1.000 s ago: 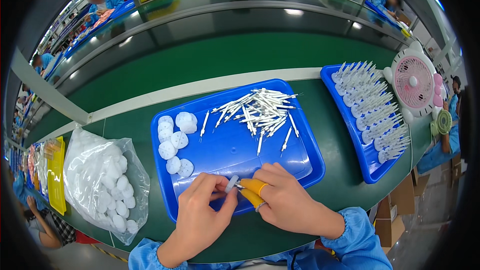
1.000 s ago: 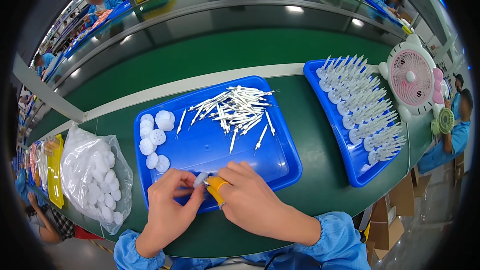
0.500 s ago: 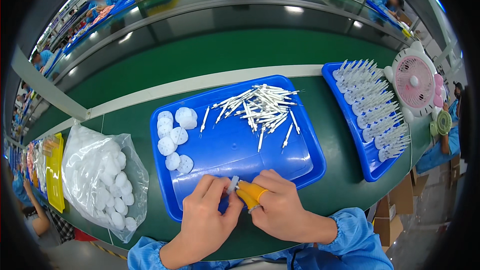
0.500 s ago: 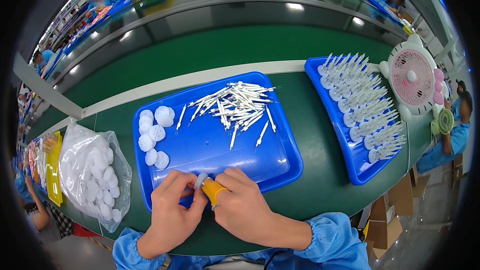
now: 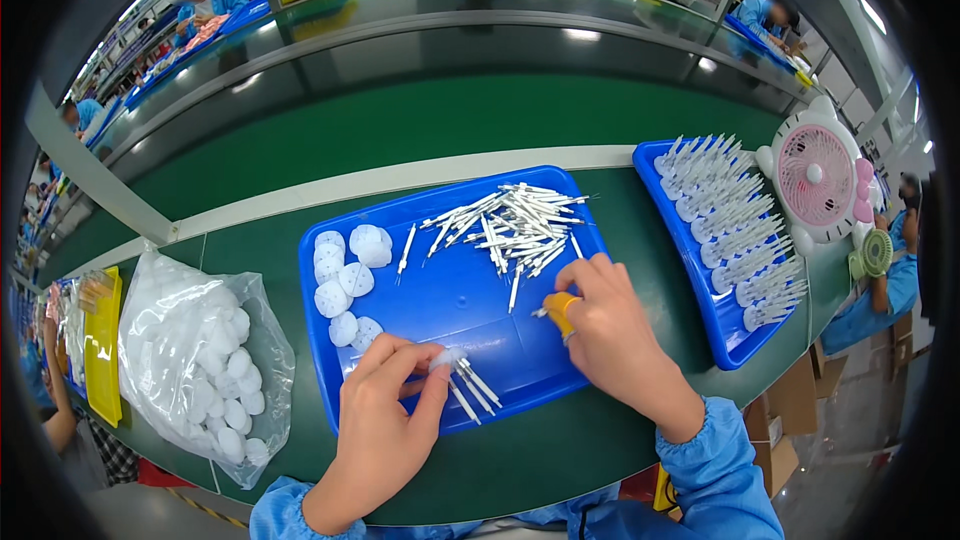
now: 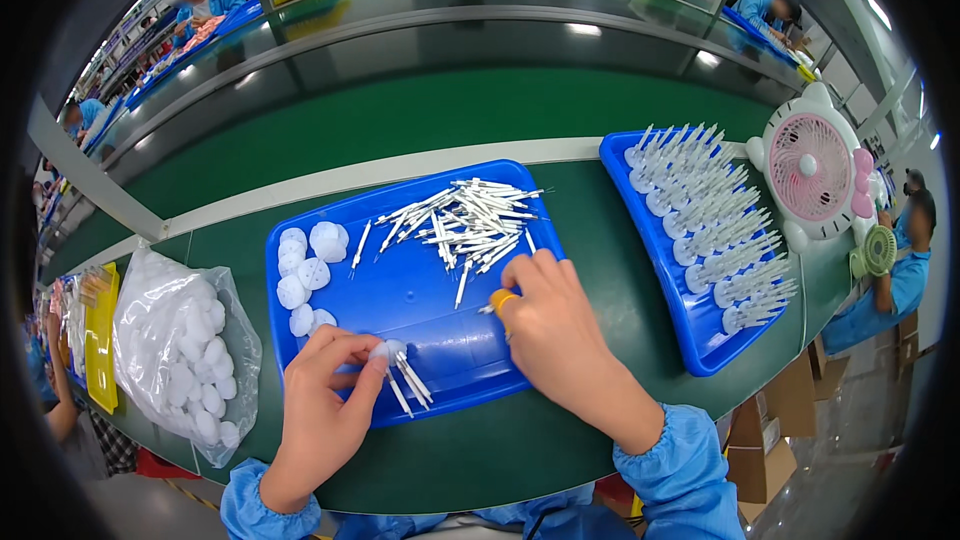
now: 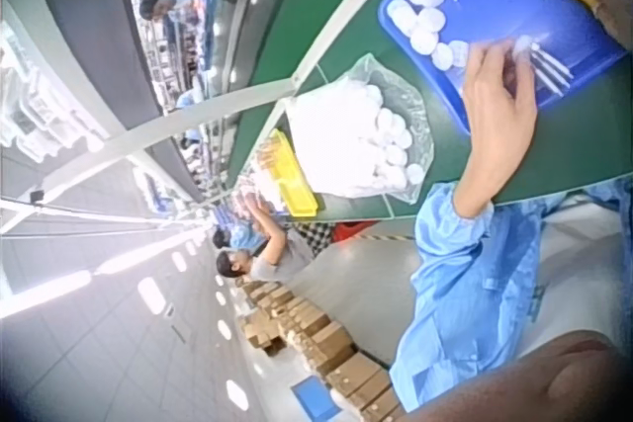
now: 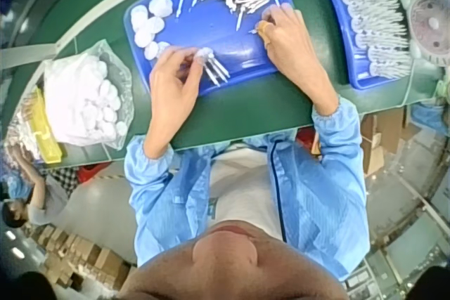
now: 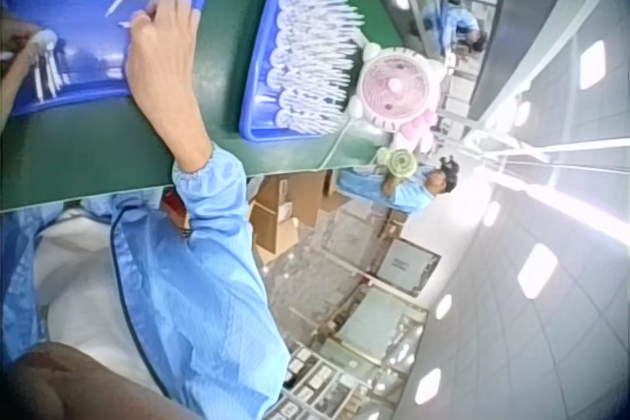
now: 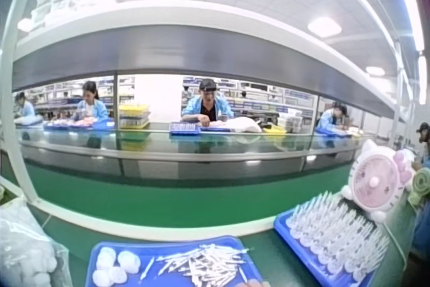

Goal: The person inserts thin white rods into small white circular bases using a yellow tool. They pick up a base, insert a rod, and place the assembled unit into a blue tray. The process is repeated continuously with components from a nearby pile.

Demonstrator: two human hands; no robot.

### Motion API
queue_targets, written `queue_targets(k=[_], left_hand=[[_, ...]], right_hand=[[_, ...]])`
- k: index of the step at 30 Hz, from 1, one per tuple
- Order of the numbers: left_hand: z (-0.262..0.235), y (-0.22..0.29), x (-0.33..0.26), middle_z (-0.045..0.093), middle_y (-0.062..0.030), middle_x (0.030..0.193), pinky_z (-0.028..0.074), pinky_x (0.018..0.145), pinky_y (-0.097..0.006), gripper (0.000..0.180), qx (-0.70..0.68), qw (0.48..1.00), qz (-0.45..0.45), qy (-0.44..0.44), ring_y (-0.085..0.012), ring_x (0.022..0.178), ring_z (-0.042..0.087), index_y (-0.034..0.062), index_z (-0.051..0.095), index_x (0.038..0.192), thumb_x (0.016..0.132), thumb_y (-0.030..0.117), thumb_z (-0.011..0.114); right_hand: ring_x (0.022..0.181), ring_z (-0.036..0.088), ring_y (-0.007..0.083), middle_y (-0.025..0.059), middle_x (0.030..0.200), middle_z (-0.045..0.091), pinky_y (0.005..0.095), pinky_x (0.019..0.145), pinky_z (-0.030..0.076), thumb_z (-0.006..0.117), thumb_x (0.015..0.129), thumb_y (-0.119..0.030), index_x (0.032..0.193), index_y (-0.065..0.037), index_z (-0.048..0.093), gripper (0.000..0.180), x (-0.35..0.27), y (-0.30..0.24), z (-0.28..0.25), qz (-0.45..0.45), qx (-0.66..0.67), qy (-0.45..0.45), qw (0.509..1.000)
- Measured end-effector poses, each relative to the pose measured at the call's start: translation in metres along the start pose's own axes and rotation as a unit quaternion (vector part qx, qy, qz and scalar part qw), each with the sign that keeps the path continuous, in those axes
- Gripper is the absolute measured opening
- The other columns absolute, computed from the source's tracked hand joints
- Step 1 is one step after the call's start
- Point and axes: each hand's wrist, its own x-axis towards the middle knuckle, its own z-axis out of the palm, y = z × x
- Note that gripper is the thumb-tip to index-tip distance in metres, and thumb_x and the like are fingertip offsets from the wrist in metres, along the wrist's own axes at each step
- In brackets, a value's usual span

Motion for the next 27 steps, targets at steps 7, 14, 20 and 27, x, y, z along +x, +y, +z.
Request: queue_targets(k=[7,14,20,27], left_hand=[[0.002,-0.001,0.001,0.069,-0.0083,0.103,0.065,0.077,-0.031,0.011,-0.06,0.996,-0.055,-0.027,-0.0141,0.092,0.071,-0.0057,0.067,0.104,0.094,-0.005,0.072],[0.003,0.0,0.0,0.069,-0.009,0.103,0.065,0.08,-0.031,0.011,-0.032,0.999,-0.008,-0.037,-0.0147,0.096,0.07,-0.0061,0.068,0.103,0.093,-0.007,0.07],[0.005,0.002,0.001,0.07,-0.0107,0.101,0.066,0.077,-0.031,0.011,-0.026,1.0,-0.004,-0.014,-0.0153,0.09,0.073,-0.0067,0.069,0.103,0.092,-0.006,0.072],[0.008,-0.001,-0.002,0.071,-0.0136,0.094,0.067,0.079,-0.034,0.014,0.001,1.0,0.015,0.005,-0.0236,0.083,0.076,-0.0056,0.07,0.1,0.089,-0.001,0.078]], right_hand=[[0.105,0.057,0.0313,0.0125,0.109,0.063,0.0433,0.089,0.044,0.07,0.071,0.005,0.121,0.004,0.073,0.051,-0.004,-0.052,-0.008,-0.01,0.236,-0.088,0.968],[0.092,0.056,0.0314,0.0121,0.103,0.06,0.0427,0.081,0.044,0.069,0.067,0.009,0.118,0.005,0.074,0.051,-0.009,-0.05,0.002,-0.057,0.216,-0.063,0.973],[0.098,0.057,0.0297,0.0119,0.1,0.061,0.0431,0.084,0.045,0.075,0.068,0.003,0.104,0.009,0.075,0.036,-0.007,-0.047,0.002,-0.045,0.176,-0.061,0.981],[0.096,0.058,0.0334,0.0144,0.105,0.061,0.0446,0.086,0.047,0.074,0.067,0.005,0.106,0.011,0.075,0.039,-0.007,-0.054,0.005,-0.054,0.171,-0.071,0.981]])
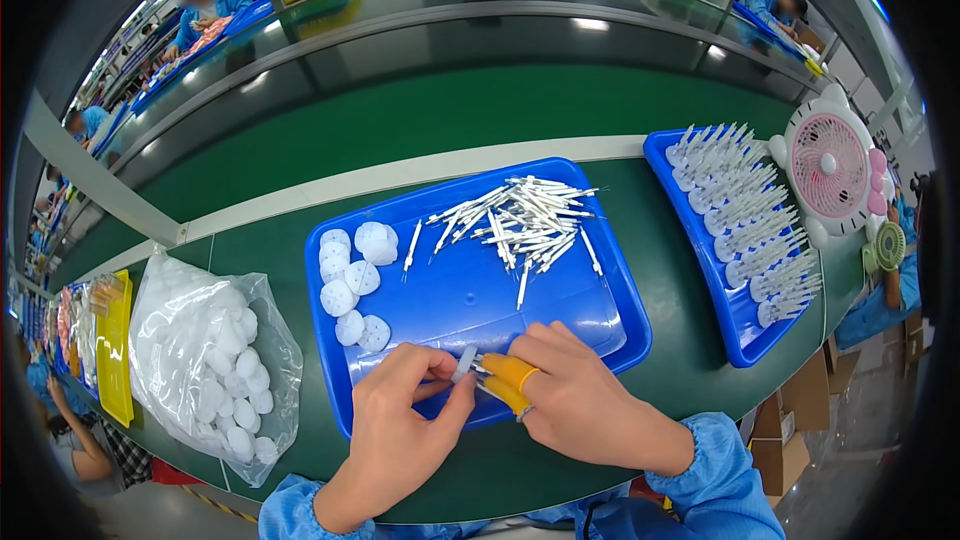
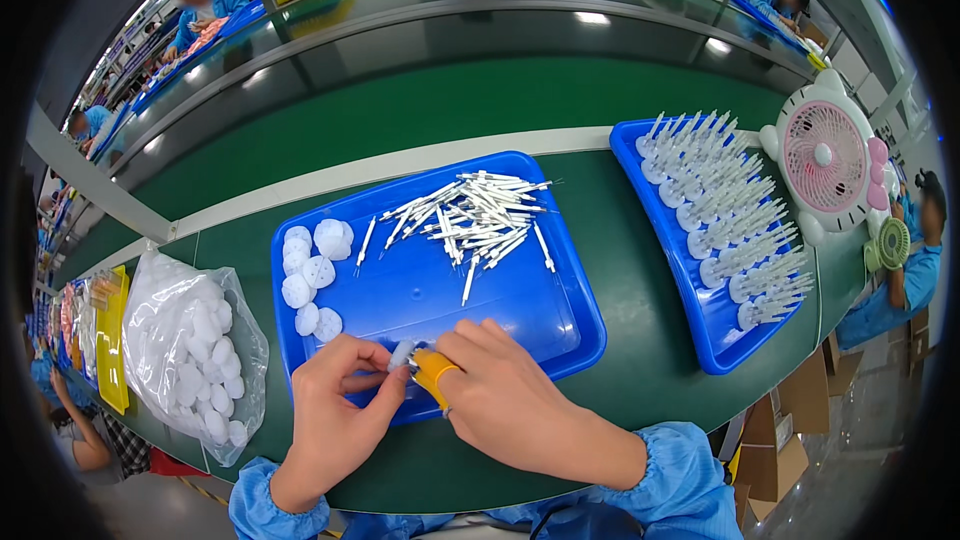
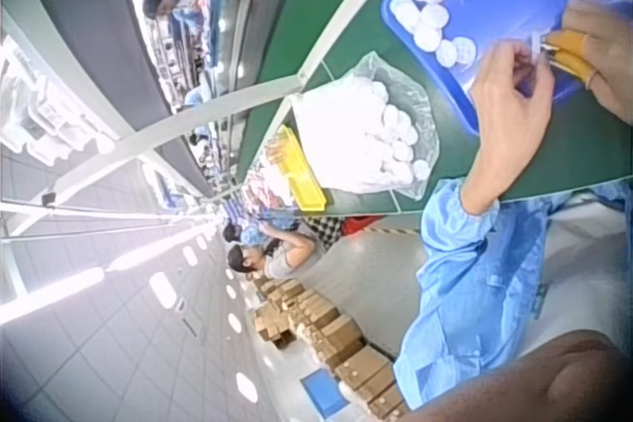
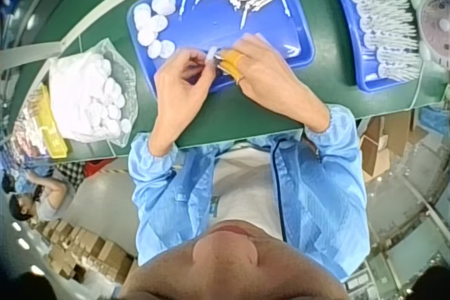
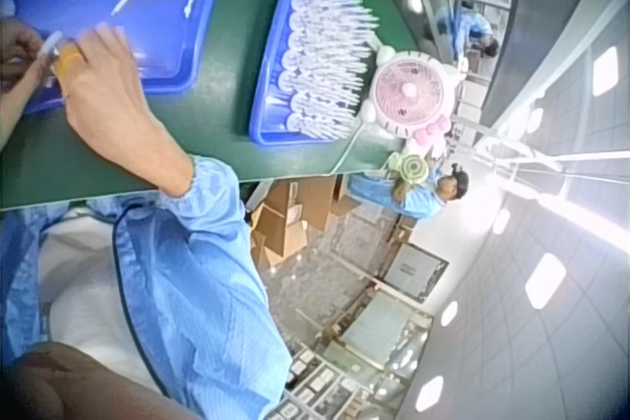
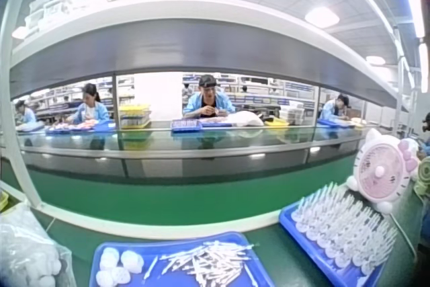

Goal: The person inserts thin white rods into small white circular bases using a yellow tool. They pick up a base, insert a rod, and place the assembled unit into a blue tray. The process is repeated continuously with components from a nearby pile.

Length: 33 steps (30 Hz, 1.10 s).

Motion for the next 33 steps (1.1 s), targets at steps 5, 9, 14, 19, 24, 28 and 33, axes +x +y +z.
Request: queue_targets(k=[5,9,14,19,24,28,33], left_hand=[[0.002,-0.002,-0.002,0.07,-0.0136,0.092,0.065,0.075,-0.033,0.016,0.034,0.998,0.04,0.018,-0.025,0.079,0.076,-0.0038,0.07,0.098,0.086,0.0,0.08],[0.002,-0.001,-0.004,0.069,-0.0133,0.091,0.062,0.069,-0.033,0.016,0.043,0.997,0.055,0.024,-0.0249,0.076,0.075,-0.0026,0.071,0.098,0.085,-0.001,0.08],[0.004,-0.005,-0.008,0.068,-0.0135,0.09,0.059,0.065,-0.034,0.019,0.079,0.992,0.094,0.03,-0.0269,0.073,0.073,-0.0027,0.069,0.1,0.084,-0.002,0.078],[0.003,-0.002,-0.008,0.069,-0.0138,0.094,0.062,0.07,-0.036,0.023,0.08,0.994,0.078,0.009,-0.0293,0.081,0.077,-0.0031,0.069,0.109,0.088,-0.001,0.079],[-0.001,0.002,-0.005,0.07,-0.0129,0.104,0.065,0.089,-0.037,0.036,-0.1,0.994,-0.032,-0.008,-0.0269,0.105,0.077,-0.0024,0.067,0.128,0.094,0.0,0.077],[-0.007,0.005,-0.003,0.063,-0.0121,0.119,0.063,0.098,-0.036,0.044,-0.181,0.983,-0.013,-0.036,-0.027,0.121,0.071,-0.0046,0.062,0.134,0.092,-0.01,0.074],[-0.008,0.0,-0.004,0.054,-0.0121,0.128,0.063,0.101,-0.036,0.051,-0.151,0.987,0.036,-0.043,-0.0284,0.124,0.069,-0.0062,0.059,0.135,0.087,-0.019,0.072]], right_hand=[[0.089,0.06,0.033,0.015,0.098,0.063,0.0434,0.079,0.05,0.075,0.068,0.005,0.103,0.01,0.075,0.035,0.001,-0.004,0.008,0.01,0.03,0.034,0.999],[0.079,0.061,0.0319,0.0133,0.087,0.064,0.0418,0.069,0.05,0.073,0.066,0.008,0.098,0.007,0.076,0.033,0.0,-0.008,0.014,0.022,0.068,0.101,0.992],[0.072,0.06,0.0313,0.0127,0.081,0.063,0.0416,0.065,0.048,0.068,0.063,0.011,0.094,0.006,0.076,0.032,0.001,-0.01,0.02,0.021,0.084,0.138,0.987],[0.071,0.059,0.0304,0.0131,0.081,0.064,0.0409,0.065,0.048,0.068,0.064,0.013,0.097,0.006,0.077,0.034,0.005,-0.01,0.024,0.024,0.071,0.157,0.985],[0.089,0.059,0.0311,0.0138,0.101,0.066,0.0413,0.076,0.049,0.072,0.066,0.009,0.111,0.007,0.076,0.046,-0.002,-0.004,0.015,0.036,0.113,0.133,0.984],[0.09,0.057,0.0305,0.0133,0.113,0.066,0.0404,0.078,0.049,0.072,0.065,0.009,0.113,0.005,0.078,0.049,-0.004,-0.015,0.001,0.039,0.1,0.182,0.977],[0.094,0.056,0.0302,0.0132,0.116,0.064,0.0394,0.081,0.048,0.073,0.062,0.008,0.11,0.006,0.079,0.048,-0.004,-0.016,-0.001,0.01,0.082,0.151,0.985]])
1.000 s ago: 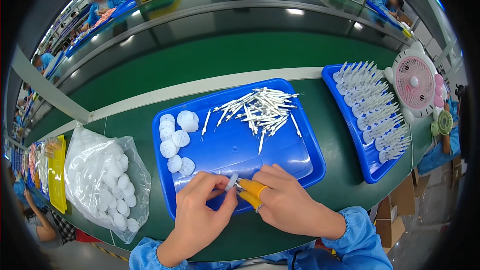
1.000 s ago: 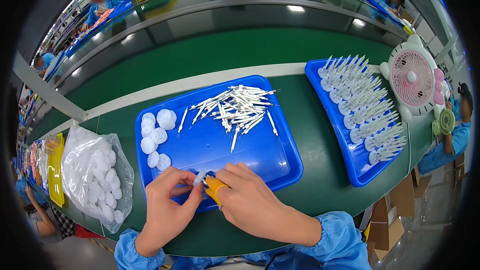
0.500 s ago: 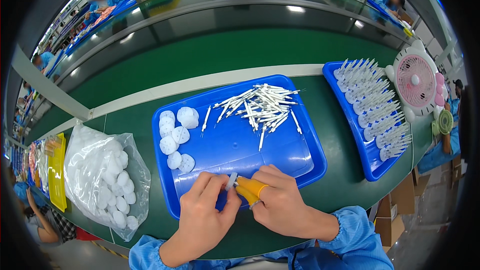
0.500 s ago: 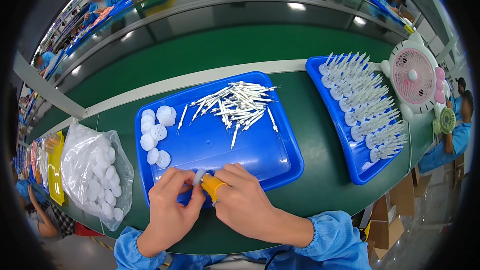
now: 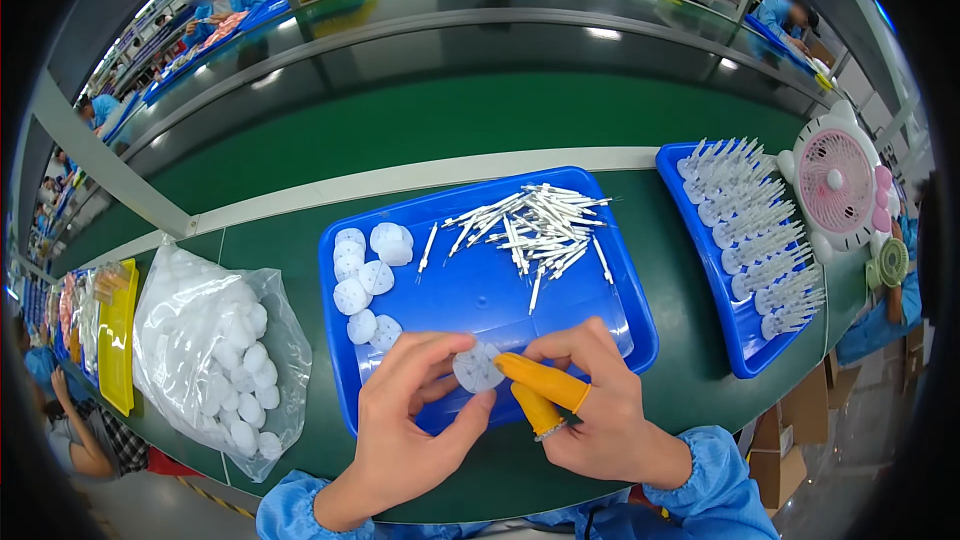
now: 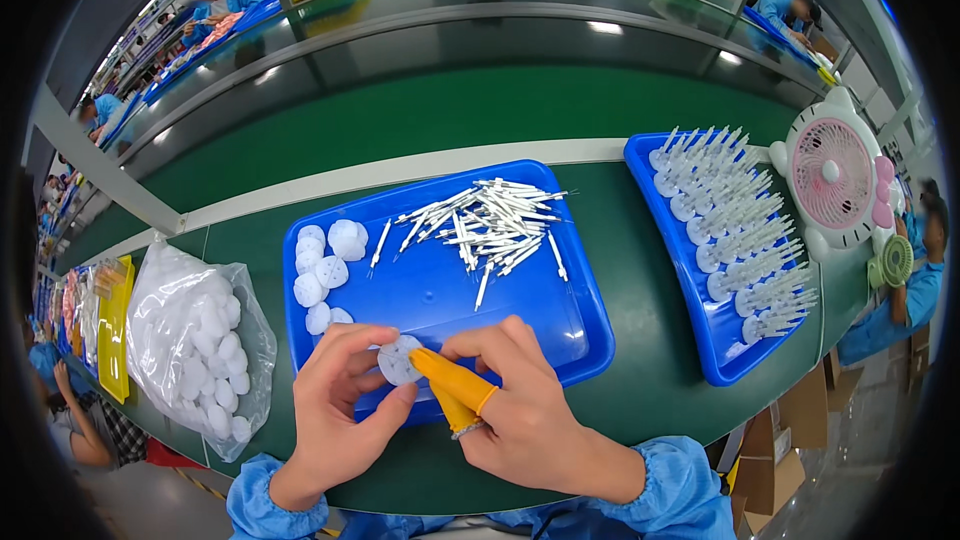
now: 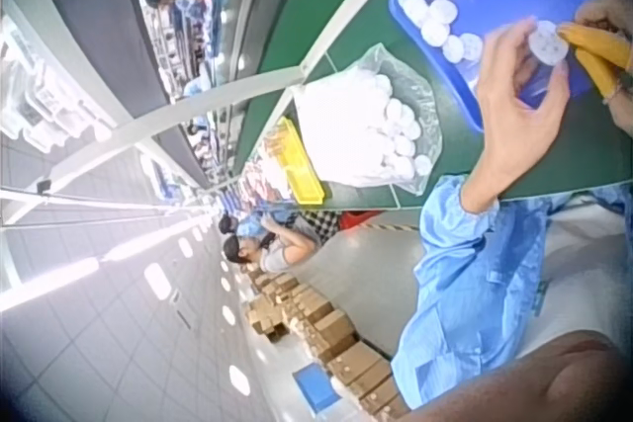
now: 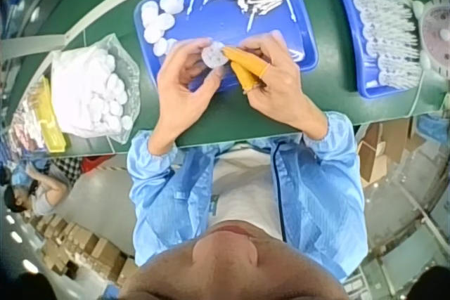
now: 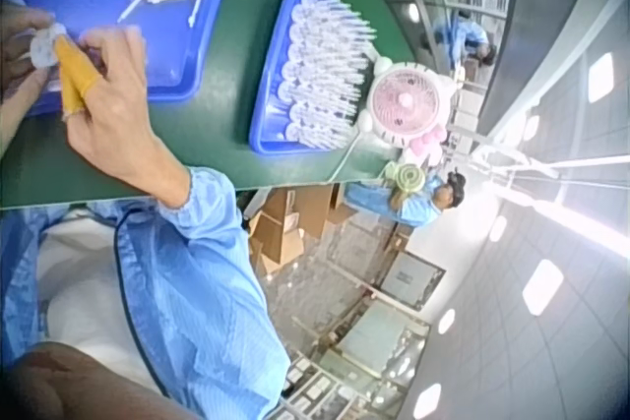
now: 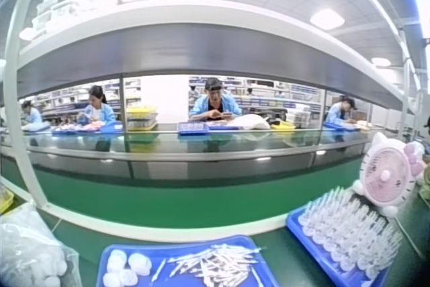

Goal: The person inserts thin white rods into small white circular bases using a yellow tool. They pick up a base, insert a rod, and place the assembled unit into a blue tray. The process is repeated continuously with components from a nearby pile.

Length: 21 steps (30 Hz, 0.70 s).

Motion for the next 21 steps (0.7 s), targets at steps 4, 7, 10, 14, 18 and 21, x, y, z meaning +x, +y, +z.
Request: queue_targets(k=[4,7,10,14,18,21], left_hand=[[0.0005,0.0004,0.0,0.054,-0.0116,0.127,0.063,0.101,-0.036,0.052,0.017,1.0,-0.001,0.004,-0.0281,0.123,0.07,-0.006,0.059,0.135,0.086,-0.019,0.072],[0.0009,0.0009,0.0001,0.055,-0.0116,0.126,0.063,0.101,-0.036,0.053,0.007,1.0,-0.004,0.011,-0.0281,0.123,0.07,-0.0057,0.059,0.135,0.086,-0.018,0.073],[0.0036,-0.0017,-0.0007,0.061,-0.0115,0.124,0.064,0.098,-0.036,0.053,0.002,0.999,-0.003,0.032,-0.0252,0.117,0.073,-0.0008,0.062,0.135,0.085,-0.01,0.079],[0.0039,-0.0014,-0.0014,0.065,-0.0119,0.122,0.065,0.096,-0.037,0.054,0.008,0.999,-0.004,0.04,-0.0241,0.113,0.074,0.0011,0.064,0.135,0.084,-0.007,0.081],[0.0043,-0.0029,-0.0003,0.065,-0.0121,0.123,0.065,0.096,-0.037,0.054,0.01,0.999,-0.006,0.038,-0.0245,0.113,0.074,0.0014,0.064,0.135,0.084,-0.007,0.081],[0.004,-0.0015,-0.0006,0.065,-0.0122,0.123,0.065,0.095,-0.037,0.055,0.015,0.999,-0.006,0.039,-0.0247,0.112,0.074,0.0021,0.064,0.135,0.083,-0.007,0.081]], right_hand=[[0.094,0.056,0.0301,0.0137,0.117,0.065,0.039,0.081,0.048,0.073,0.061,0.007,0.109,0.007,0.079,0.048,0.0005,0.0018,-0.0003,-0.018,0.001,-0.014,1.0],[0.093,0.055,0.03,0.014,0.117,0.064,0.0394,0.08,0.048,0.073,0.061,0.007,0.11,0.007,0.078,0.049,-0.0036,0.004,-0.0032,-0.026,-0.028,-0.022,0.999],[0.093,0.055,0.0301,0.0143,0.117,0.064,0.0393,0.079,0.048,0.073,0.06,0.007,0.11,0.007,0.079,0.05,-0.0024,-0.0004,-0.0014,0.014,0.0,-0.005,1.0],[0.092,0.055,0.0306,0.0144,0.114,0.064,0.0385,0.079,0.048,0.072,0.059,0.008,0.108,0.008,0.079,0.05,-0.0018,-0.0013,0.0011,-0.012,0.021,-0.027,0.999],[0.092,0.055,0.0307,0.0146,0.114,0.064,0.0387,0.078,0.048,0.072,0.058,0.008,0.106,0.008,0.078,0.049,-0.0056,0.0007,-0.0009,-0.011,0.011,-0.017,1.0],[0.092,0.055,0.0308,0.0148,0.115,0.063,0.0396,0.079,0.047,0.072,0.058,0.007,0.105,0.009,0.078,0.048,-0.0052,0.0018,-0.0029,-0.018,-0.005,-0.022,1.0]])
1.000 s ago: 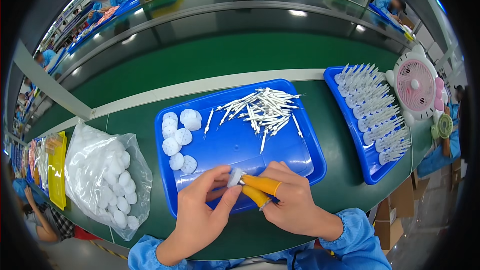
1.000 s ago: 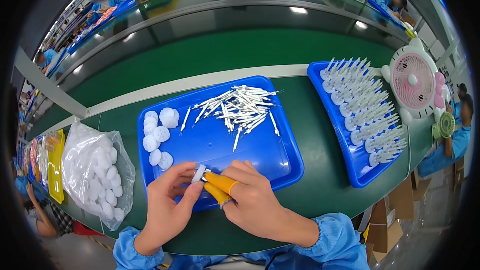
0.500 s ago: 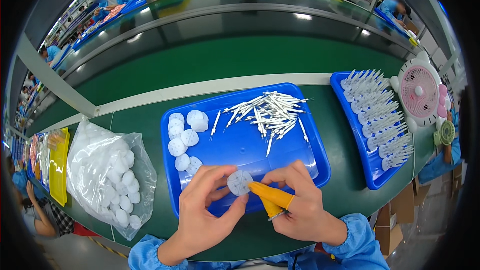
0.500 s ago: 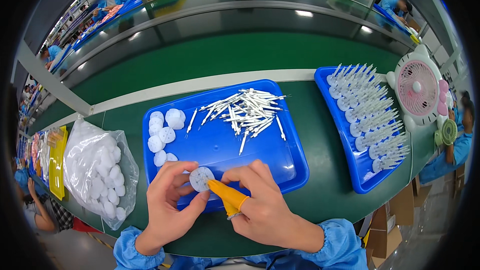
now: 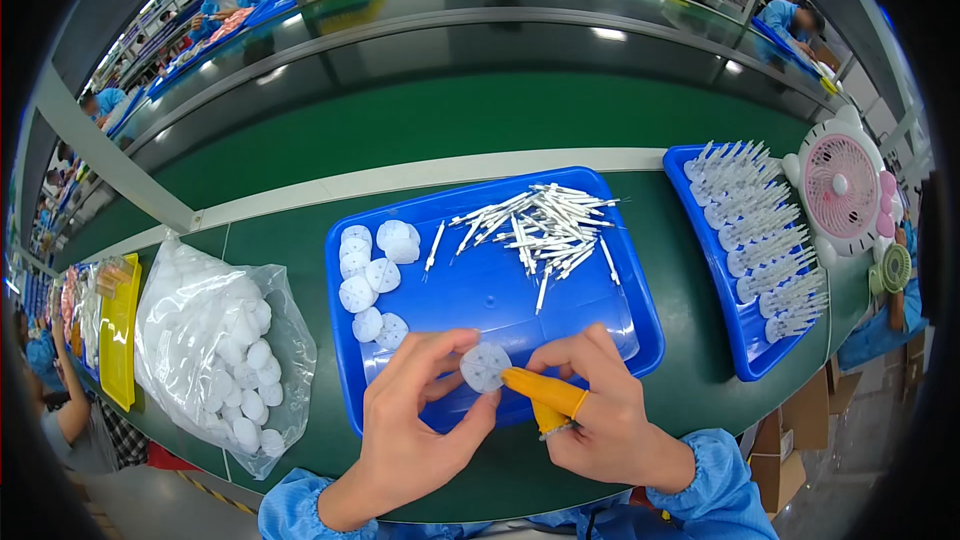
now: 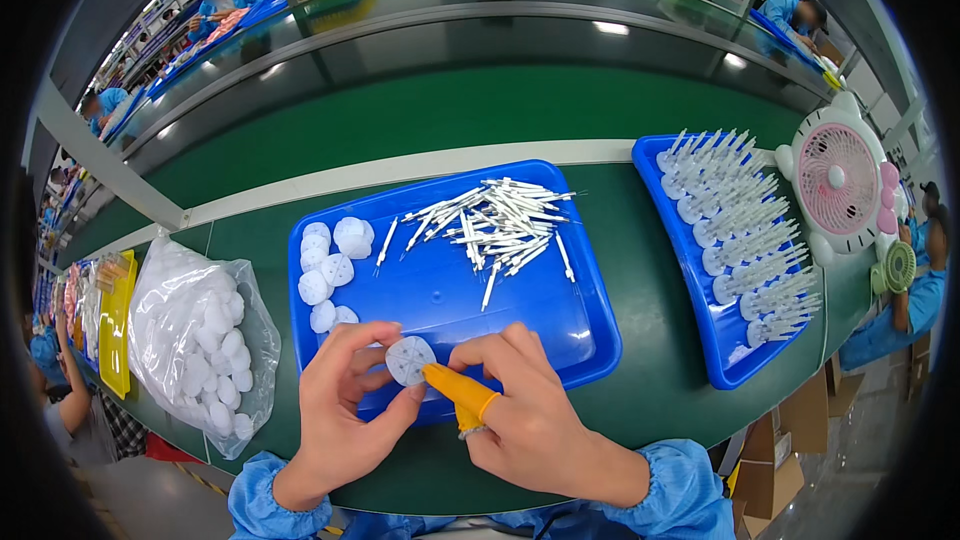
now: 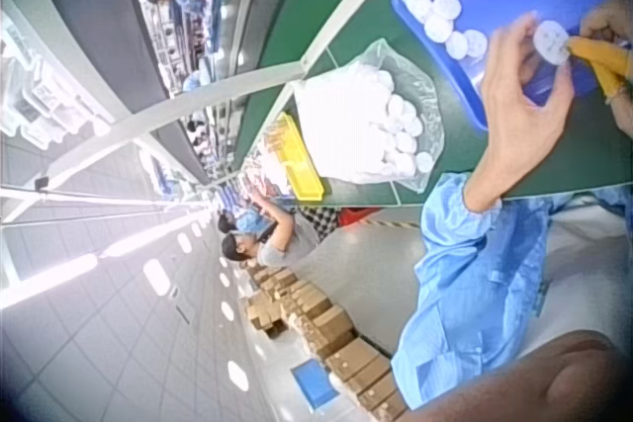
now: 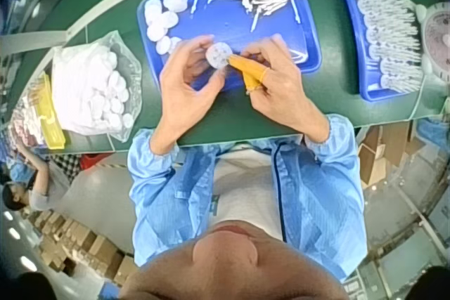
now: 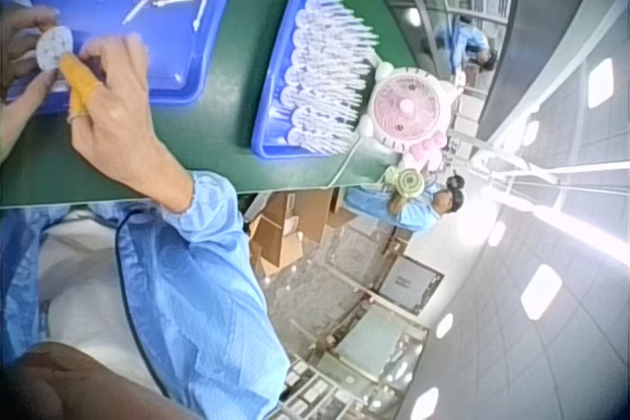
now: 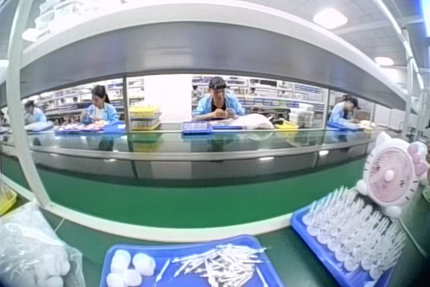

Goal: The person inserts thin white rods into small white circular bases using a yellow tool. They pick up a base, insert a rod, and place the assembled unit into a blue tray. The process is repeated continuously with components from a nearby pile.

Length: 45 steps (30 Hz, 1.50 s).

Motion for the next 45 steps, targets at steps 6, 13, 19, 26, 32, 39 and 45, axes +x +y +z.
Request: queue_targets(k=[6,13,19,26,32,39,45], left_hand=[[0.0,0.001,0.0,0.067,-0.0134,0.123,0.064,0.095,-0.037,0.056,0.017,1.0,0.0,-0.008,-0.0252,0.112,0.075,0.0027,0.064,0.136,0.083,-0.005,0.082],[0.003,-0.001,-0.002,0.067,-0.0137,0.123,0.065,0.092,-0.036,0.059,0.012,1.0,0.009,-0.012,-0.0254,0.11,0.075,0.0031,0.063,0.137,0.082,-0.005,0.083],[0.003,0.001,-0.001,0.068,-0.0141,0.121,0.064,0.092,-0.036,0.059,0.031,0.999,0.003,-0.013,-0.0256,0.108,0.075,0.0033,0.063,0.137,0.082,-0.004,0.084],[0.003,0.002,-0.003,0.068,-0.0147,0.119,0.063,0.094,-0.036,0.06,0.049,0.998,0.014,-0.021,-0.0268,0.109,0.076,0.0027,0.063,0.137,0.081,-0.004,0.083],[0.003,0.005,-0.002,0.063,-0.0121,0.122,0.063,0.098,-0.036,0.064,0.073,0.995,0.03,-0.06,-0.0237,0.119,0.072,-0.0004,0.059,0.14,0.081,-0.012,0.08],[0.005,0.007,-0.003,0.069,-0.016,0.12,0.063,0.097,-0.038,0.058,0.061,0.997,0.016,-0.04,-0.0298,0.11,0.076,0.0013,0.061,0.137,0.083,-0.004,0.082],[0.006,0.005,-0.003,0.068,-0.0163,0.119,0.064,0.096,-0.038,0.059,0.052,0.998,0.017,-0.039,-0.0299,0.11,0.077,0.0016,0.061,0.138,0.083,-0.005,0.082]], right_hand=[[0.093,0.055,0.0308,0.0143,0.114,0.064,0.0402,0.079,0.047,0.071,0.059,0.006,0.106,0.009,0.078,0.048,0.001,-0.002,0.0,0.009,-0.014,0.008,1.0],[0.091,0.054,0.0307,0.0141,0.114,0.063,0.04,0.078,0.047,0.071,0.059,0.007,0.101,0.008,0.079,0.043,0.002,0.001,-0.002,0.013,-0.017,0.011,1.0],[0.091,0.054,0.0312,0.0153,0.115,0.063,0.0392,0.075,0.048,0.072,0.058,0.007,0.093,0.008,0.078,0.035,0.003,-0.001,-0.001,-0.019,-0.009,0.025,0.999],[0.093,0.055,0.0321,0.0168,0.117,0.063,0.0406,0.077,0.048,0.073,0.058,0.007,0.094,0.008,0.077,0.036,0.003,0.001,0.001,0.009,-0.029,0.018,0.999],[0.096,0.053,0.0316,0.0144,0.116,0.062,0.0421,0.082,0.045,0.07,0.061,0.008,0.103,0.007,0.078,0.043,0.004,-0.001,0.003,0.007,-0.019,-0.003,1.0],[0.096,0.053,0.0317,0.014,0.117,0.061,0.0437,0.081,0.042,0.071,0.06,0.009,0.1,0.007,0.078,0.041,0.003,0.001,0.004,0.0,-0.022,0.0,1.0],[0.095,0.053,0.0313,0.0135,0.115,0.062,0.0433,0.08,0.042,0.07,0.06,0.009,0.1,0.007,0.079,0.042,0.002,0.004,0.003,0.013,-0.029,0.0,0.999]])
